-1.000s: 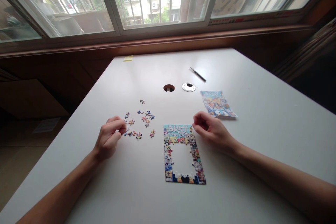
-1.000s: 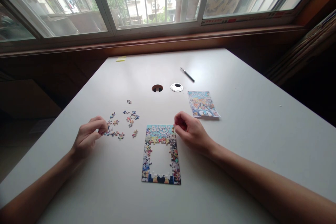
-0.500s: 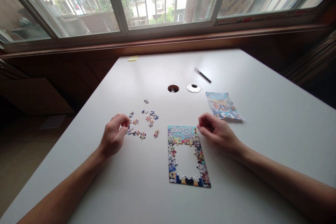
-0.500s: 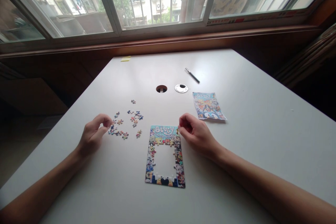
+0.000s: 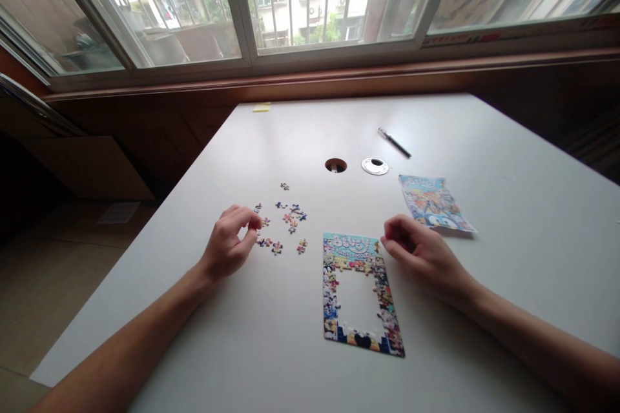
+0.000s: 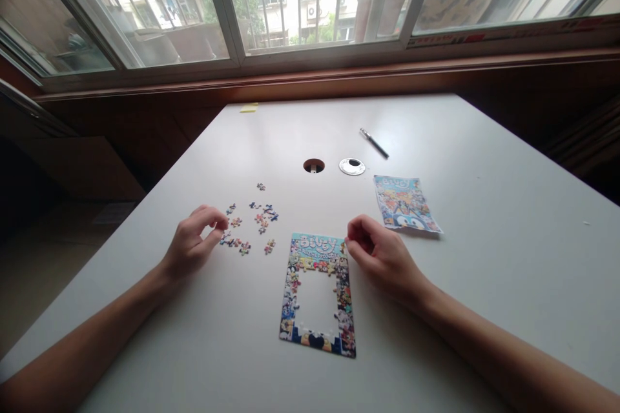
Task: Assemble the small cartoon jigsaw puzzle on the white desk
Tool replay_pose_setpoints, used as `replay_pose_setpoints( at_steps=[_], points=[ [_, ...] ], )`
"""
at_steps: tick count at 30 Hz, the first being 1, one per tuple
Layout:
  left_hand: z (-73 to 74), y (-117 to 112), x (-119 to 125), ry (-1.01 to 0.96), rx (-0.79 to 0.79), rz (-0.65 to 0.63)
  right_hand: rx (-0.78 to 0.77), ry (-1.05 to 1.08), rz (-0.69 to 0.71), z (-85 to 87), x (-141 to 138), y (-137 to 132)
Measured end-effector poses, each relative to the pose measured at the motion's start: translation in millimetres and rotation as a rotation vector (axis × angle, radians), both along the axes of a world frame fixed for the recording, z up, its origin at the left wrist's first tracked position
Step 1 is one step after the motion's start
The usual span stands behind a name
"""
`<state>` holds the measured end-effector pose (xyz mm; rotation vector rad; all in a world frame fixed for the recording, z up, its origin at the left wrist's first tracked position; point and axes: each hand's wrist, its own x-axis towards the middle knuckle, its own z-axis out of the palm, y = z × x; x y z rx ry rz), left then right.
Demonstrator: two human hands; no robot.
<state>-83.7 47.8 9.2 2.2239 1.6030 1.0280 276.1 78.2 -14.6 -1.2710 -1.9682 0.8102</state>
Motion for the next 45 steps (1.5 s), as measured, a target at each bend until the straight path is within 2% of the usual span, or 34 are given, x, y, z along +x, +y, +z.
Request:
replay_pose_setpoints(
  at_steps=[6,11,18,25,29,35,37,41,45],
  points=[
    [-0.9,0,1,0.085,0.036,-0.108,-0.006,0.004,0.001,0.7,-1,0],
    [-2.0,0,2,0.172,0.005,-0.176,-0.014,0.005,0.005,0.6,0,1],
    [-2.2,0,2,0.292,-0.041,-0.217,-0.013,-0.001,0.003,1.0,0,0],
    [-2.1,-1,2,0.304,-0.052,-0.236,-0.004,-0.005,-0.001,2.9,-1,0],
    [-4.9,-3,7,0.301,-0.004,-0.251,-0.007,-0.002,-0.001,2.7,-1,-1],
    [-2.9,-9,20,0.389,0.054,-0.474,-0.013,0.012,0.008,0.6,-1,1],
    [-2.5,-10,23,0.419,0.047,-0.507,-0.011,0.018,0.012,0.5,-1,1],
    [-5.5,-11,24,0.392,0.079,-0.516,-0.006,0.019,0.011,0.1,-1,1],
    [-8.3,-9,21,0.302,0.136,-0.408,0.001,0.018,0.012,-0.5,-1,0]
  ],
)
